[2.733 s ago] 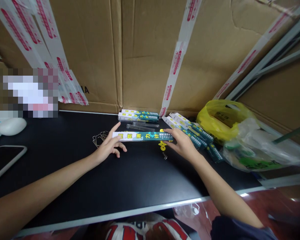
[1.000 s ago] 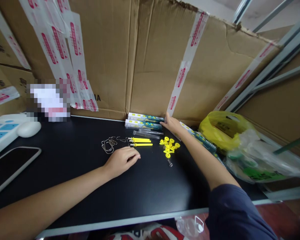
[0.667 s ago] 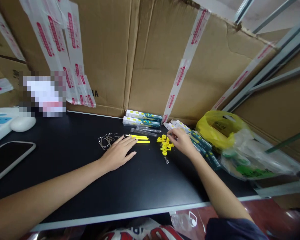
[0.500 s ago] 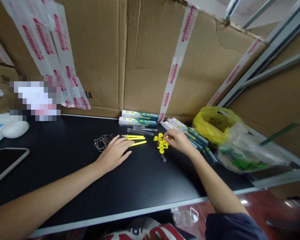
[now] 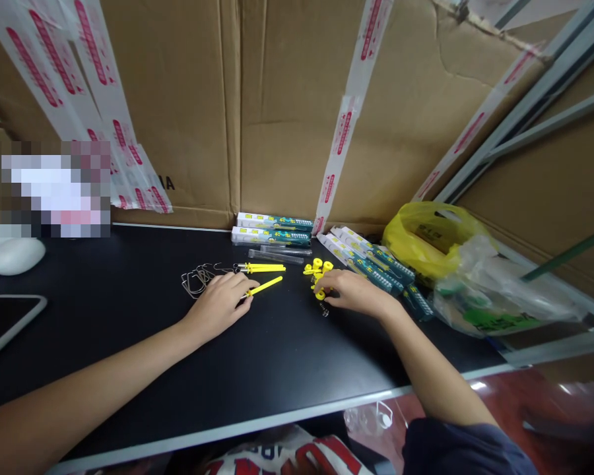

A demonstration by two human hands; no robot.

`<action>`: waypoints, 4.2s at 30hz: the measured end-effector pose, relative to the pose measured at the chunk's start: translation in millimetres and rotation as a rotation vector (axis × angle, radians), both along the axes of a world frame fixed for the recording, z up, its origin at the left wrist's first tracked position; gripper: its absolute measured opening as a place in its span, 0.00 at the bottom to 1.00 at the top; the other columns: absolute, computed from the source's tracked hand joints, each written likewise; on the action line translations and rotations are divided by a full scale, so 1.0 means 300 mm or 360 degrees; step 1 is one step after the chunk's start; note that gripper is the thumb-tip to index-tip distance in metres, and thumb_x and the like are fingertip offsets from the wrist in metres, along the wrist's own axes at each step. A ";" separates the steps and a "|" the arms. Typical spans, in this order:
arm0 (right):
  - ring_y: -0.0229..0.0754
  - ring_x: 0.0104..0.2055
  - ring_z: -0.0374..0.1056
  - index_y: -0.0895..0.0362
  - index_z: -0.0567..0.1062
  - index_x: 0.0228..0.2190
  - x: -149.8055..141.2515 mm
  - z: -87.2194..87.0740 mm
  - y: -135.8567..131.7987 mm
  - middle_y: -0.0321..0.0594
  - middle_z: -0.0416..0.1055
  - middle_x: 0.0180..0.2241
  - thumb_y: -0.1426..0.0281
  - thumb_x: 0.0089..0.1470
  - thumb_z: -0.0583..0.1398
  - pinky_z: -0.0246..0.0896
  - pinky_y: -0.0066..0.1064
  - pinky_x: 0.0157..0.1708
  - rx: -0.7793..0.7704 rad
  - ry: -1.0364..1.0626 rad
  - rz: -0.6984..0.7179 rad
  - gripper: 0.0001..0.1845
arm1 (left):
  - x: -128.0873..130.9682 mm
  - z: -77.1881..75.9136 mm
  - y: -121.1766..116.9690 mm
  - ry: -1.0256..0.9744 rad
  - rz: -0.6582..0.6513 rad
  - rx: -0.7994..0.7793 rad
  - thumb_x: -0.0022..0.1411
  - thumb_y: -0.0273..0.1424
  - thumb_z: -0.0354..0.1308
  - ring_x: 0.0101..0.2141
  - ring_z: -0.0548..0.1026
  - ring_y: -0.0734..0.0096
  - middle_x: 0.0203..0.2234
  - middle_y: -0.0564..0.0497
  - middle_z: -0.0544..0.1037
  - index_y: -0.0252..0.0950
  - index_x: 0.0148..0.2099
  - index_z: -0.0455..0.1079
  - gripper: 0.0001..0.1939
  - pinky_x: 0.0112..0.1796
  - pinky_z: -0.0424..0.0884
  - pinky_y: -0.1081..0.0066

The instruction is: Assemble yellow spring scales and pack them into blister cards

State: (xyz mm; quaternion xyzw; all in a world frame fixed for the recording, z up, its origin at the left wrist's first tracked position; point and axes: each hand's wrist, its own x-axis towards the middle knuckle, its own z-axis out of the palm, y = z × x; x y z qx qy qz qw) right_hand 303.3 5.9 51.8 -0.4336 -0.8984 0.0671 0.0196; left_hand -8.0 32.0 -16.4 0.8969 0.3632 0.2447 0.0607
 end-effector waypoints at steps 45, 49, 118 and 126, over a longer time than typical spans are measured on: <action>0.38 0.34 0.75 0.59 0.69 0.27 -0.177 -0.107 -0.028 0.43 0.77 0.37 0.66 0.46 0.68 0.70 0.25 0.28 -0.0763 0.1936 -0.0281 0.14 | 0.001 0.023 -0.047 -0.0427 -0.0300 -0.0167 0.65 0.27 0.50 0.34 0.70 0.72 0.32 0.51 0.72 0.36 0.40 0.69 0.06 0.38 0.65 0.70; 0.37 0.34 0.74 0.58 0.67 0.28 -0.189 -0.114 -0.036 0.43 0.77 0.37 0.67 0.46 0.69 0.69 0.26 0.30 -0.0812 0.1937 -0.0260 0.16 | 0.002 0.022 -0.048 -0.0421 -0.0325 -0.0147 0.66 0.27 0.50 0.34 0.70 0.72 0.32 0.51 0.72 0.36 0.39 0.69 0.07 0.38 0.66 0.70; 0.32 0.26 0.58 0.56 0.68 0.36 -0.294 -0.160 -0.103 0.32 0.65 0.27 0.64 0.54 0.62 0.54 0.24 0.25 -0.0493 0.1453 -0.0187 0.11 | 0.018 0.019 -0.068 -0.0345 -0.0389 -0.0590 0.59 0.42 0.59 0.25 0.69 0.76 0.27 0.57 0.72 0.39 0.44 0.65 0.15 0.28 0.64 0.76; 0.32 0.25 0.56 0.57 0.71 0.36 -0.300 -0.149 -0.106 0.34 0.67 0.29 0.66 0.55 0.61 0.53 0.24 0.25 -0.0427 0.1415 -0.0128 0.08 | 0.017 0.029 -0.078 -0.0335 -0.0363 -0.0558 0.63 0.40 0.55 0.27 0.69 0.75 0.29 0.56 0.73 0.39 0.41 0.65 0.10 0.29 0.63 0.75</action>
